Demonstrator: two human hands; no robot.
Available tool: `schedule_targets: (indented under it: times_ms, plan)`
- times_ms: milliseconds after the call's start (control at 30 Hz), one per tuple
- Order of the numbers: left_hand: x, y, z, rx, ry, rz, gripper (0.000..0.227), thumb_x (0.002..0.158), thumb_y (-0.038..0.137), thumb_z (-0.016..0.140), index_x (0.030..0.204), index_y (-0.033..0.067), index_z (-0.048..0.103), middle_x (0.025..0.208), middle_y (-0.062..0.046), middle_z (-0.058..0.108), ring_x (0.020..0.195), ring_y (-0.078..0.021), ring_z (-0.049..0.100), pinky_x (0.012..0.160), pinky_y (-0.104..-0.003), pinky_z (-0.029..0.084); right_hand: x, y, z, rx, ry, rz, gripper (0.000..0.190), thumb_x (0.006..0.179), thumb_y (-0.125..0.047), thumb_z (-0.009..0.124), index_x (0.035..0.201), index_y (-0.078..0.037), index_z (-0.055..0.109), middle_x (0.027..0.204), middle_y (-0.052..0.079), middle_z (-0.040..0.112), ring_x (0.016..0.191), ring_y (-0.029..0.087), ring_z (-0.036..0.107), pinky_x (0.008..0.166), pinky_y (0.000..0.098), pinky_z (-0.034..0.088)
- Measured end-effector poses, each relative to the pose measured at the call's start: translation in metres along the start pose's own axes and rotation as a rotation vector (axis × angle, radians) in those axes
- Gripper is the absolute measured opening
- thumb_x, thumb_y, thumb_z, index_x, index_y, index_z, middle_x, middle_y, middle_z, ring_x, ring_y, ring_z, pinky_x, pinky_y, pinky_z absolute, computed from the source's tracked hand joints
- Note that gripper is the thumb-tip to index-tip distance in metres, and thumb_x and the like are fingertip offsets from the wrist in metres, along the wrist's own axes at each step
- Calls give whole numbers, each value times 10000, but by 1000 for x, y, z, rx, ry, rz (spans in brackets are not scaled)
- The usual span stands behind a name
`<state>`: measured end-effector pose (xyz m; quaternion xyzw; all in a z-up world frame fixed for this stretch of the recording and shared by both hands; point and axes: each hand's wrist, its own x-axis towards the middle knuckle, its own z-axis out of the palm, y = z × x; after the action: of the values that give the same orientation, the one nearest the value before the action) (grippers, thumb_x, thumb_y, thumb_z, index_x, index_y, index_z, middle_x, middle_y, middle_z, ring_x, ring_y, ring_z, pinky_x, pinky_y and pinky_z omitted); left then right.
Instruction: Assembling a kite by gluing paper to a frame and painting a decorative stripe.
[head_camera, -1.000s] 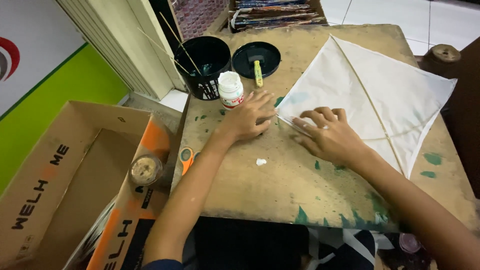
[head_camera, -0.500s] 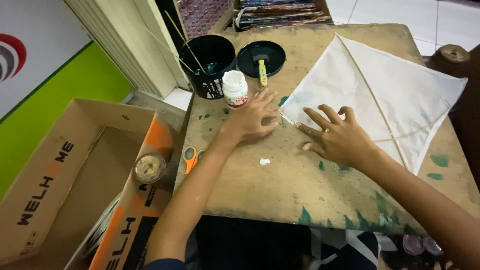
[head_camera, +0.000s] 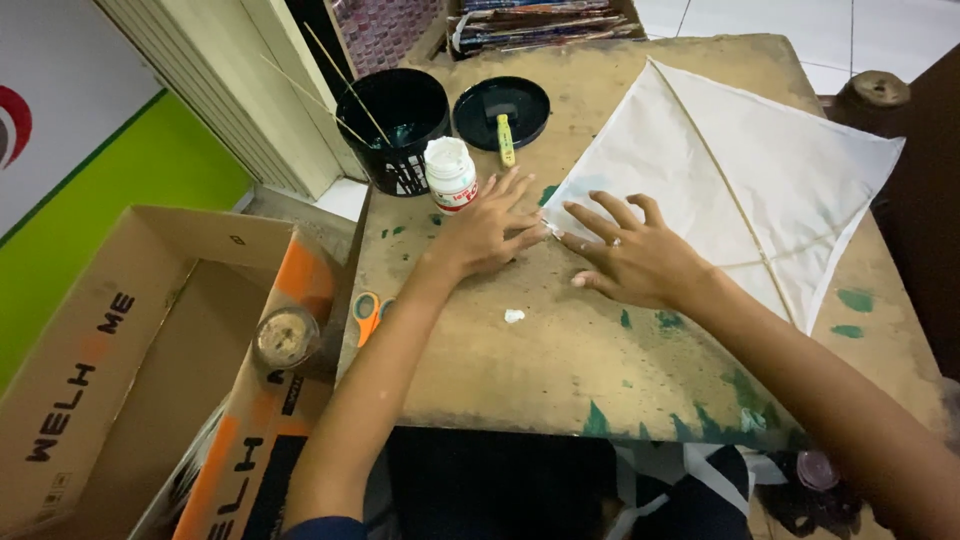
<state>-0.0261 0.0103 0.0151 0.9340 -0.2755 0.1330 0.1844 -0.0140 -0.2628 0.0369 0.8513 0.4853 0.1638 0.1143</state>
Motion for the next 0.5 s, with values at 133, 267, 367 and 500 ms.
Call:
schedule_targets:
  times_ms: [133, 267, 367, 500]
  plan:
    - [1, 1, -1, 0, -21, -20, 614, 992, 678, 415, 1209, 213, 754, 1537, -167, 492, 1486, -416, 334, 1226, -580, 256, -15, 6, 11, 14, -105, 41, 673, 1019, -684, 192, 1527, -337, 463, 1603, 78, 418, 1551, 336, 253, 1137, 577, 253]
    - [2, 1, -1, -2, -38, -39, 640, 988, 708, 402, 1223, 222, 744, 1547, -172, 475, 1499, -397, 310, 1240, -556, 231, -30, 14, -8, 277, -294, 150, 624, 1025, -658, 216, 1495, -360, 497, 1680, 48, 292, 1574, 339, 160, 1165, 597, 214]
    - [2, 4, -1, -13, -42, -60, 662, 979, 734, 389, 1220, 230, 746, 1543, -171, 478, 1498, -386, 318, 1245, -535, 220, -41, 21, -17, 363, -327, 186, 599, 1021, -649, 224, 1423, -382, 580, 1684, 36, 293, 1584, 340, 147, 1173, 604, 217]
    - [2, 5, -3, 1, -57, -62, 678, 976, 738, 392, 1249, 217, 730, 1553, -169, 467, 1504, -377, 307, 1244, -533, 225, -47, 25, -23, 382, -189, 160, 517, 1025, -584, 315, 1301, -361, 691, 1666, 18, 350, 1574, 318, 199, 1174, 588, 241]
